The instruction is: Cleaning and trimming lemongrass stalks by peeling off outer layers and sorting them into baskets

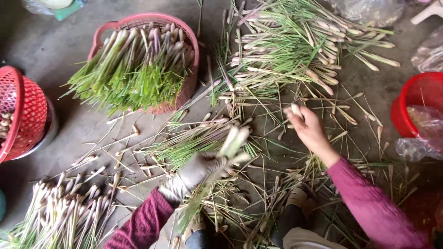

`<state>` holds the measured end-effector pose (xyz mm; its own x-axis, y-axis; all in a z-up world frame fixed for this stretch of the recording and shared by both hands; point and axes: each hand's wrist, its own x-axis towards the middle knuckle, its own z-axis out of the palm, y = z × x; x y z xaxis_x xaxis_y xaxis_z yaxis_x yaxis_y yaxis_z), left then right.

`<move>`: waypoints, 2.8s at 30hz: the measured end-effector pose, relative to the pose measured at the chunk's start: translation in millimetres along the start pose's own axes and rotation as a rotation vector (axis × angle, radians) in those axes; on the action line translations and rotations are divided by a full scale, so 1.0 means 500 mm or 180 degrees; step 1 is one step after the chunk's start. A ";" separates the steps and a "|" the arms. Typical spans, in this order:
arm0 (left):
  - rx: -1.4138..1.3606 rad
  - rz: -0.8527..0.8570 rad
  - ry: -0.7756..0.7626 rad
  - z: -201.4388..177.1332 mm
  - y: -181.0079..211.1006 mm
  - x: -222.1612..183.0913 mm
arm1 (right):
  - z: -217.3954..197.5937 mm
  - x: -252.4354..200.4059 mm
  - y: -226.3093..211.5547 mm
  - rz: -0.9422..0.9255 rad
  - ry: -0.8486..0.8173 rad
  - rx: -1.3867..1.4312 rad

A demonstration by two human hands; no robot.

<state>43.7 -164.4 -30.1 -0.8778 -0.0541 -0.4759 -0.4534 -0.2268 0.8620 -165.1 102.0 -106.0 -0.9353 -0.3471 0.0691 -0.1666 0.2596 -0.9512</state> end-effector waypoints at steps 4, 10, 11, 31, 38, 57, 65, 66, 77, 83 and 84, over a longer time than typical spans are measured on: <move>0.0224 -0.0196 -0.0341 0.017 -0.008 -0.024 | 0.066 -0.091 -0.121 0.0709 -0.0750 0.0792; -0.0651 -0.0493 -0.0379 0.019 -0.047 0.034 | 0.152 -0.133 -0.070 0.1067 -0.1015 0.2070; -0.0960 -0.0576 -0.0386 0.016 -0.060 0.045 | 0.155 -0.132 -0.066 0.0997 -0.0892 0.1985; -0.0109 -0.0369 -0.0412 0.007 -0.092 0.116 | 0.001 -0.119 -0.108 0.0090 -0.0850 -0.1570; -0.0096 -0.0557 -0.0849 0.068 -0.107 0.142 | 0.099 -0.176 -0.107 0.1269 -0.1402 0.0959; 0.1556 0.0190 -0.0516 0.109 -0.062 0.121 | 0.079 -0.158 -0.046 0.0878 -0.1143 0.1250; 0.2312 0.1800 -0.0443 0.078 -0.125 0.141 | 0.069 -0.159 -0.045 0.1142 -0.1185 0.1476; 0.2310 0.1789 -0.0443 0.085 -0.117 0.139 | 0.074 -0.161 -0.039 0.1151 -0.1188 0.1479; 0.1422 0.1313 -0.1263 0.073 -0.061 0.111 | 0.072 -0.158 0.004 0.1131 -0.1567 0.1487; 0.0899 0.0246 -0.2123 -0.039 -0.152 0.136 | -0.002 -0.125 -0.096 0.1348 -0.0803 0.1124; 0.0900 0.0247 -0.2120 -0.002 -0.127 0.110 | -0.033 -0.115 -0.104 0.1346 -0.0805 0.1126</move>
<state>24.5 -154.0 -111.3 -0.7761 0.5640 -0.2822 -0.3296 0.0187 0.9439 -107.8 123.2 -55.8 -0.7872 -0.4939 -0.3692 0.3579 0.1216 -0.9258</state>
